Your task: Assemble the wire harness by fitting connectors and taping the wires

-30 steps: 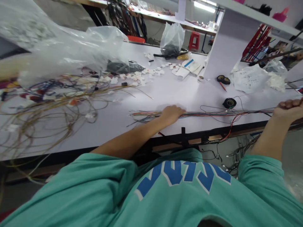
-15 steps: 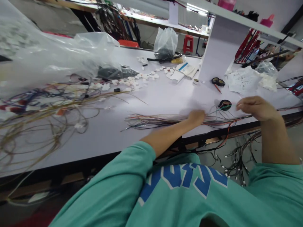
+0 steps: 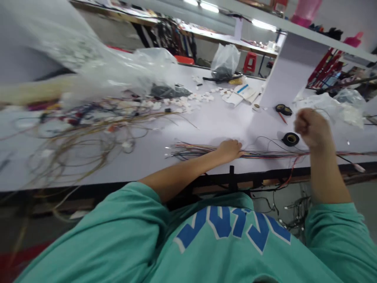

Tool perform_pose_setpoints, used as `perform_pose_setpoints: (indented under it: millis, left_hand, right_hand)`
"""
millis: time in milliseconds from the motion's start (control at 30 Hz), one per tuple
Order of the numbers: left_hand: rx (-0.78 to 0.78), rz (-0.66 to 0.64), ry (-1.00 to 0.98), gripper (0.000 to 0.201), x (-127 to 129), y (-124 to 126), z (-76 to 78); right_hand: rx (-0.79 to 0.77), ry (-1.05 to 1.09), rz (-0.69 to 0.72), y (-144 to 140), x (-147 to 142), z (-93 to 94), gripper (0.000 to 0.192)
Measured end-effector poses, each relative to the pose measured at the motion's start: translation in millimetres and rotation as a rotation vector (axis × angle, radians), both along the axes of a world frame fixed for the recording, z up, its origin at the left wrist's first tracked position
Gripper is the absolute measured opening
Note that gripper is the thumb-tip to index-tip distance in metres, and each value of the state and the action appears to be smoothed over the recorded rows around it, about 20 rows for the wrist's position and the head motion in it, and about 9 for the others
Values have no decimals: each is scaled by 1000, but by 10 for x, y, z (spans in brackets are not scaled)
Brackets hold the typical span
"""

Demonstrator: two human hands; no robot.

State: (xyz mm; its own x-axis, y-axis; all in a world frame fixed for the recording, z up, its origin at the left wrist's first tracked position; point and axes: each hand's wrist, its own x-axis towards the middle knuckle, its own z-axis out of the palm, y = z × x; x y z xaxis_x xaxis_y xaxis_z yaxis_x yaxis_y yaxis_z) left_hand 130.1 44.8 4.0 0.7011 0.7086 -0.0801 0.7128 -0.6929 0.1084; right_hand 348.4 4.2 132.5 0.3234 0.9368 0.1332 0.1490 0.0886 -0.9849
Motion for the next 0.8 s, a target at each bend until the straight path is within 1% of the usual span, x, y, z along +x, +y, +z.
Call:
perform_pose_setpoints:
  millis: [67,133,167,233,267,333,433,500,567,600,667,733,800]
  left_hand:
    - [12,-13,-37,36,-156,-53,15]
    - [-10,34,-106,30,-350,-86,36]
    - [-32,83,-157,27,-460,-92,46]
    - [-96,228,-290,24,-696,-84,63]
    - [-133,312,-371,22,-817,-74,67]
    - [-223,461,-570,20,-1046,-51,67]
    - [-425,614,-931,18,-1295,-23,54]
    - [-572,685,-1122,17,-1367,-7,50]
    - [-677,713,-1218,17,-1372,12,55]
    - [-705,701,-1235,16,-1357,21,61]
    - [-693,639,-1212,12,-1311,36,74]
    - [-570,584,-1140,9,-1262,41,84]
    - [-434,570,-1066,9,-1225,40,83]
  right_hand:
    - [-93,-91,244,300,-484,-212,17]
    - [-153,-191,447,511,-942,-403,16]
    - [-177,-241,559,582,-1153,-483,17]
    - [-191,-300,751,673,-1513,-610,20]
    - [-182,-328,818,704,-1655,-659,22]
    - [-157,-372,882,759,-1845,-740,25]
    - [-176,-421,905,856,-1920,-845,25]
    - [-221,-449,938,917,-1889,-911,26]
    - [-227,-496,975,953,-1849,-972,26]
    - [-214,-522,995,958,-1836,-1001,26]
    - [-176,-585,1025,950,-1830,-1052,27]
    - [-150,-662,1039,926,-1841,-1093,30]
    - [-137,-738,1030,901,-1855,-1114,34]
